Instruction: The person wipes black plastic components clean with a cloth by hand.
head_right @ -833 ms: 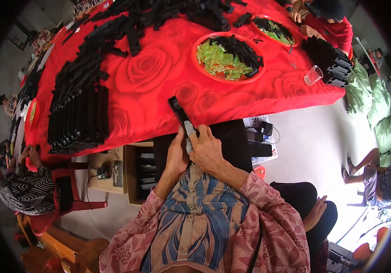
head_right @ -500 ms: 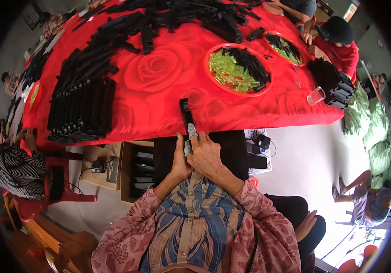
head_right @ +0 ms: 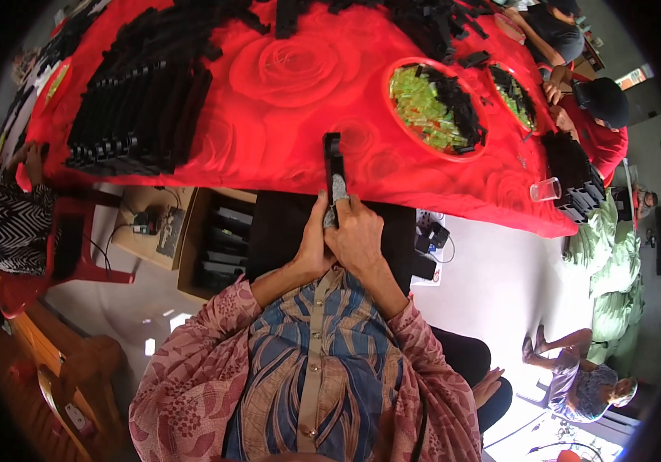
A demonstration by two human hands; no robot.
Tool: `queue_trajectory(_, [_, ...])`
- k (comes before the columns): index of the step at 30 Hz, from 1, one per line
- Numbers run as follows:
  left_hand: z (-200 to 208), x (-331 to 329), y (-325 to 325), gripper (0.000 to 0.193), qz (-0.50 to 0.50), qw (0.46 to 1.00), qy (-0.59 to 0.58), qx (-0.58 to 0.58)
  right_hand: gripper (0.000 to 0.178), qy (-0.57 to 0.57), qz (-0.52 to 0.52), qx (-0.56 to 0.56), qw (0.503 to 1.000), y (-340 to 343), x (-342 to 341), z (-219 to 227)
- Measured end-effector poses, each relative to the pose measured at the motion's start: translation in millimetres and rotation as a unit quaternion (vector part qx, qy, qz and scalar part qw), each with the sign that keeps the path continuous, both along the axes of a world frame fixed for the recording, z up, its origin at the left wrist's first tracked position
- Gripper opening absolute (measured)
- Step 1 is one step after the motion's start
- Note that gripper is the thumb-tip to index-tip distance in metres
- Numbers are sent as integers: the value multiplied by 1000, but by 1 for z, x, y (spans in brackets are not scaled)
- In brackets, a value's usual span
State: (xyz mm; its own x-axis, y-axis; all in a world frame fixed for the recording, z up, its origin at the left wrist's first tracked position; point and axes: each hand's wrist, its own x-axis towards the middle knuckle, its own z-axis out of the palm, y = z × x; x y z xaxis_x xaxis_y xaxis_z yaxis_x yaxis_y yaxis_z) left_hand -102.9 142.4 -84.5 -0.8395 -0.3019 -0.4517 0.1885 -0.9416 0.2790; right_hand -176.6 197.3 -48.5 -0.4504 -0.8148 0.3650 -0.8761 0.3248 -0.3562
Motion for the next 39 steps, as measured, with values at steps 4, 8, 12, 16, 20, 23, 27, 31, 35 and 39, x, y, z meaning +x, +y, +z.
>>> queue_trajectory(4, [5,-2,-1,42,7,1000,-10,6,17,-18,12,8,1000,1,-1,0])
queue_trajectory(8, [3,-4,-4,42,-24,999,-21,12,18,-20,16,-14,1000,-5,-6,-2])
queue_trajectory(12, [8,-5,-7,43,-19,999,-32,-1,21,-19,20,-4,1000,-7,-8,-2])
queue_trajectory(16, [4,-5,-8,47,-43,999,-19,-10,19,-42,-6,35,998,-6,-6,4])
queue_trajectory(20, [4,-3,-11,51,-21,999,-26,-3,29,-30,16,94,995,-1,-5,15])
queue_trajectory(23, [10,1,-13,56,-16,999,-46,-8,35,-55,13,137,989,3,-5,25])
queue_trajectory(27, [13,1,-14,60,6,998,-63,-18,43,-98,22,123,987,10,-8,29])
queue_trajectory(31, [5,2,-17,47,-17,999,-27,-42,52,-226,28,48,973,13,-12,33])
queue_trajectory(35, [-3,5,-21,37,-74,995,29,-66,46,-170,27,75,982,19,-18,47])
queue_trajectory(39, [6,7,-21,41,-61,995,-7,-78,31,-74,6,-1,997,23,-27,44])
